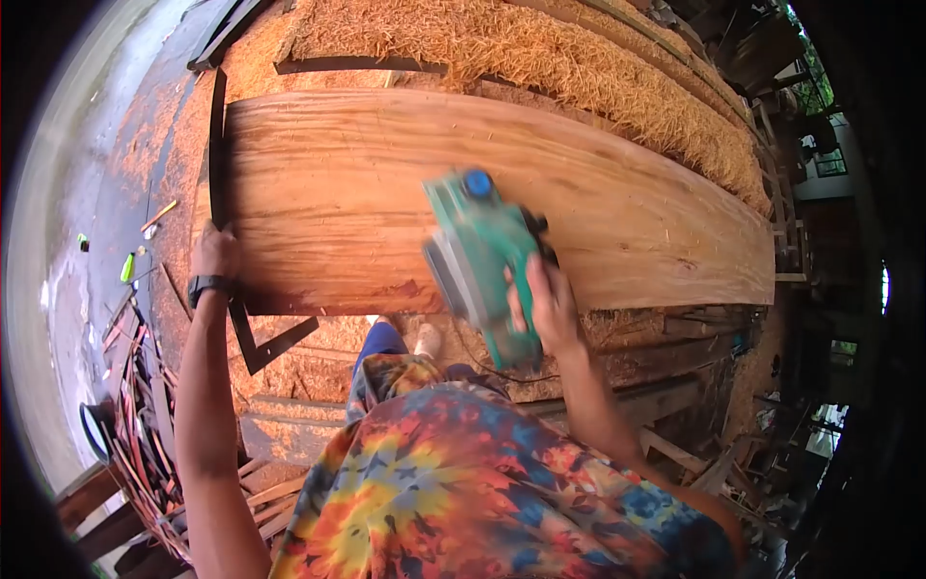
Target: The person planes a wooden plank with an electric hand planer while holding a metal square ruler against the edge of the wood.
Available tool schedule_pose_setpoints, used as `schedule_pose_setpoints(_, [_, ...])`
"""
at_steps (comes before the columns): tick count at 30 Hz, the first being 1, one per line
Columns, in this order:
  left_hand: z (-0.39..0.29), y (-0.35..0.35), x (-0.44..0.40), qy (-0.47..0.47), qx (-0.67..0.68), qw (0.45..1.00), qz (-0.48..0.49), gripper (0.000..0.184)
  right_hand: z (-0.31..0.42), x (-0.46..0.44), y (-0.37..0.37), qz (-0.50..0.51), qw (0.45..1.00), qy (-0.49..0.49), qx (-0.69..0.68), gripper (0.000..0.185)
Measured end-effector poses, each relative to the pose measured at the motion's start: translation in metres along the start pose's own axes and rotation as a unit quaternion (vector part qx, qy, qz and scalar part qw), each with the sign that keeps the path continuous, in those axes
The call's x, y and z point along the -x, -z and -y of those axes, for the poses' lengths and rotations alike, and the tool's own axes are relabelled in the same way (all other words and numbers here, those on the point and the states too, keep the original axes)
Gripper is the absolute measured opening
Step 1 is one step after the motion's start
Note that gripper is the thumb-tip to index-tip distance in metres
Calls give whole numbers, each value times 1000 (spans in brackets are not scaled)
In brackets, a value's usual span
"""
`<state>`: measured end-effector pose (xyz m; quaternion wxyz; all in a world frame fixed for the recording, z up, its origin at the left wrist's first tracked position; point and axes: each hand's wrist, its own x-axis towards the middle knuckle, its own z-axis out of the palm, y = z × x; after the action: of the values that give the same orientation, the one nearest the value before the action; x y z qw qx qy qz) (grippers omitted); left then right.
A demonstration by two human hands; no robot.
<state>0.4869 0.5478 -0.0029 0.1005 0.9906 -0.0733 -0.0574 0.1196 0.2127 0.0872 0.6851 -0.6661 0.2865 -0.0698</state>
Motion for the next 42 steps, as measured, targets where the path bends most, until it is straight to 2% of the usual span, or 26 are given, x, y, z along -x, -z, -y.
schedule_pose_setpoints(3, [-5,4,3,6,-2,1000,0,40,-16,44,9,-3,1000,8,11,55])
schedule_pose_setpoints(6, [-16,13,9,10,-16,1000,3,39,-6,39,6,-9,1000,4,-2,55])
schedule_pose_setpoints(8, [-19,15,11,9,-24,1000,-2,38,7,6,1,-6,1000,18,10,55])
schedule_pose_setpoints(9, [-16,12,10,10,-28,1000,-2,38,9,-13,-1,-14,1000,9,-20,45])
schedule_pose_setpoints(11, [-14,9,7,11,-28,1000,-3,39,23,-59,-5,-20,999,14,20,54])
schedule_pose_setpoints(13, [-12,7,6,12,-23,1000,-5,40,44,-104,-16,-34,998,47,11,53])
schedule_pose_setpoints(17, [-3,-1,-3,14,-40,999,9,43,57,-199,-13,-10,996,88,15,64])
schedule_pose_setpoints(19, [-2,-1,-6,7,-37,999,5,43,66,-220,-14,-15,999,43,2,65])
schedule_pose_setpoints(23, [-8,6,-1,17,-28,999,8,46,58,-195,-7,-11,998,53,-11,63])
schedule_pose_setpoints(29, [11,-6,-12,-5,-5,1000,-1,49,11,-29,27,-15,1000,-1,8,56])
schedule_pose_setpoints(31, [16,-11,-16,1,-9,1000,5,50,-3,25,38,-22,999,8,22,56])
schedule_pose_setpoints(33, [25,-17,-18,-21,-16,1000,-11,49,-19,62,46,-41,999,0,-14,45])
schedule_pose_setpoints(36, [16,-11,-9,-21,-29,999,-21,46,-24,77,51,-49,998,-1,-28,45])
schedule_pose_setpoints(37, [16,-10,-8,-19,-28,999,-17,46,-22,71,51,-50,999,-3,-3,58])
schedule_pose_setpoints(40, [11,-7,-7,-14,-31,999,-6,45,-5,29,46,-70,997,-4,-15,49])
schedule_pose_setpoints(42, [3,0,-1,-8,-43,999,-3,45,7,-12,44,-71,997,15,1,51])
